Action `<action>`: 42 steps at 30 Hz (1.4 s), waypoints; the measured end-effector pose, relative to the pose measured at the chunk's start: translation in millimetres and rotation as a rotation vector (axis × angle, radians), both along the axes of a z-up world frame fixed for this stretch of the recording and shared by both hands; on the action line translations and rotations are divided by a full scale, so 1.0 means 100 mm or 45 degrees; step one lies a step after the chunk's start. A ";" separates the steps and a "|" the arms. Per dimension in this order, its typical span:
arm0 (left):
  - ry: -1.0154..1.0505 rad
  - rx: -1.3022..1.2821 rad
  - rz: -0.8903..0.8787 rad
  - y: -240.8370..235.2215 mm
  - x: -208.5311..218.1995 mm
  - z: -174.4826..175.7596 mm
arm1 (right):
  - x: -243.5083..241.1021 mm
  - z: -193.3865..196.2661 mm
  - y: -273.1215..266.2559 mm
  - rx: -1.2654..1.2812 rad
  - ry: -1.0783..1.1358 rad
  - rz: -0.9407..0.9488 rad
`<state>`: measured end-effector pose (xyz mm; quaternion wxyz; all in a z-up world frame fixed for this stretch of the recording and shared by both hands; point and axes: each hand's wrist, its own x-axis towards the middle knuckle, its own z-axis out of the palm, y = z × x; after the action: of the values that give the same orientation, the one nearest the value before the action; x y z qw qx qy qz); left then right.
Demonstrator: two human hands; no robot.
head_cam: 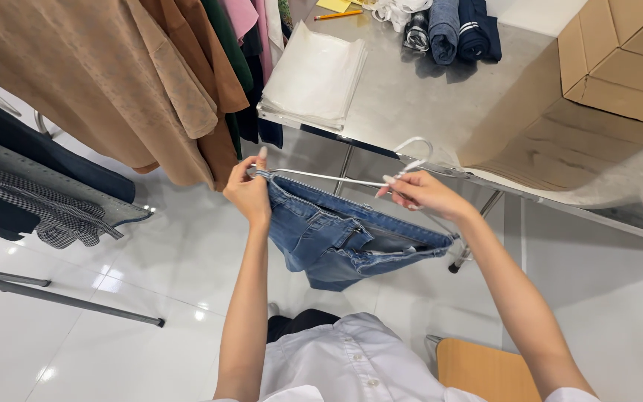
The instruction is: The person folds a pair of denim shorts and places them into a clear plastic bag. They then remove the shorts from the bag, unfold them, and hang them on a hanger before placing the hanger on a clothing rack.
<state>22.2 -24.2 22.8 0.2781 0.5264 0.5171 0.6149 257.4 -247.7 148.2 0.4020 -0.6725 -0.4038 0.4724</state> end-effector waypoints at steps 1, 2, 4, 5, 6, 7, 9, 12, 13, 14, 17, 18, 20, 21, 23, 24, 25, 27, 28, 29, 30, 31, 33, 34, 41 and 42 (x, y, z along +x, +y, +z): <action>0.001 -0.001 -0.005 0.03 -0.04 0.00 | 0.06 0.01 -0.04 -0.001 0.001 -0.005; -0.035 0.024 0.003 0.06 -0.08 0.00 | 0.12 0.02 -0.07 -0.003 -0.011 0.000; -0.072 0.049 0.006 0.12 -0.18 0.03 | 0.27 -0.06 -0.16 -0.004 -0.022 -0.001; -0.075 -0.069 0.003 0.16 -0.25 0.06 | 0.36 -0.13 -0.20 0.016 -0.019 -0.032; -0.079 -0.186 0.001 0.20 -0.32 0.09 | 0.45 -0.20 -0.24 0.035 -0.016 -0.062; -0.080 -0.185 0.002 0.19 -0.31 0.11 | 0.47 -0.20 -0.24 0.036 -0.017 -0.061; -0.081 -0.267 -0.038 0.19 -0.32 0.14 | 0.48 -0.21 -0.23 0.026 -0.086 -0.051; -0.006 -0.290 -0.049 0.21 -0.33 0.05 | 0.51 -0.24 -0.21 -0.004 -0.092 -0.055; -0.007 -0.288 -0.047 0.18 -0.33 0.06 | 0.51 -0.26 -0.22 -0.001 -0.092 -0.053; -0.043 -0.337 -0.086 0.16 -0.33 0.07 | 0.52 -0.29 -0.22 -0.014 -0.098 -0.068; -0.124 -0.399 -0.125 0.17 -0.35 -0.03 | 0.47 -0.28 -0.33 -0.031 -0.094 -0.088; -0.170 -0.406 -0.126 0.20 -0.35 -0.08 | 0.45 -0.25 -0.38 -0.031 -0.085 -0.094; -0.153 -0.385 -0.099 0.28 -0.39 -0.20 | 0.44 -0.26 -0.49 -0.040 -0.123 -0.088; -0.135 -0.366 -0.074 0.32 -0.41 -0.27 | 0.44 -0.26 -0.55 -0.050 -0.161 -0.082; -0.168 -0.389 -0.061 0.37 -0.51 -0.22 | 0.55 -0.46 -0.70 -0.080 -0.094 -0.152; -0.202 -0.409 -0.047 0.39 -0.55 -0.20 | 0.61 -0.55 -0.78 -0.108 -0.028 -0.221; -0.203 -0.412 -0.044 0.35 -0.59 -0.11 | 0.60 -0.59 -0.81 -0.111 -0.029 -0.218; -0.248 -0.388 -0.049 0.26 -0.64 0.07 | 0.56 -0.66 -0.88 -0.064 -0.087 -0.173; -0.247 -0.391 -0.050 0.30 -0.64 0.03 | 0.55 -0.72 -0.86 -0.066 -0.086 -0.175; -0.223 -0.403 -0.029 0.34 -0.63 -0.01 | 0.54 -0.77 -0.85 -0.121 -0.046 -0.181; -0.200 -0.414 -0.009 0.38 -0.62 -0.05 | 0.53 -0.83 -0.84 -0.175 -0.007 -0.188; -0.198 -0.415 -0.011 0.41 -0.62 -0.03 | 0.48 -0.77 -0.84 -0.176 -0.005 -0.190; -0.222 -0.378 -0.023 0.45 -0.64 -0.01 | 0.37 -0.66 -0.84 -0.346 0.110 -0.223; -0.219 -0.379 -0.026 0.45 -0.64 0.06 | 0.41 -0.67 -0.85 -0.347 0.112 -0.225; -0.323 -0.340 -0.129 0.56 -0.74 0.08 | 0.51 -0.75 -0.79 -0.479 0.541 0.078; -0.360 -0.332 -0.174 0.54 -0.76 0.10 | 0.54 -0.81 -0.77 -0.473 0.567 0.102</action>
<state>-53.7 29.4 32.5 0.4547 0.4283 0.5113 0.5903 310.9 -324.7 66.9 0.3318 -0.5977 -0.2384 0.6898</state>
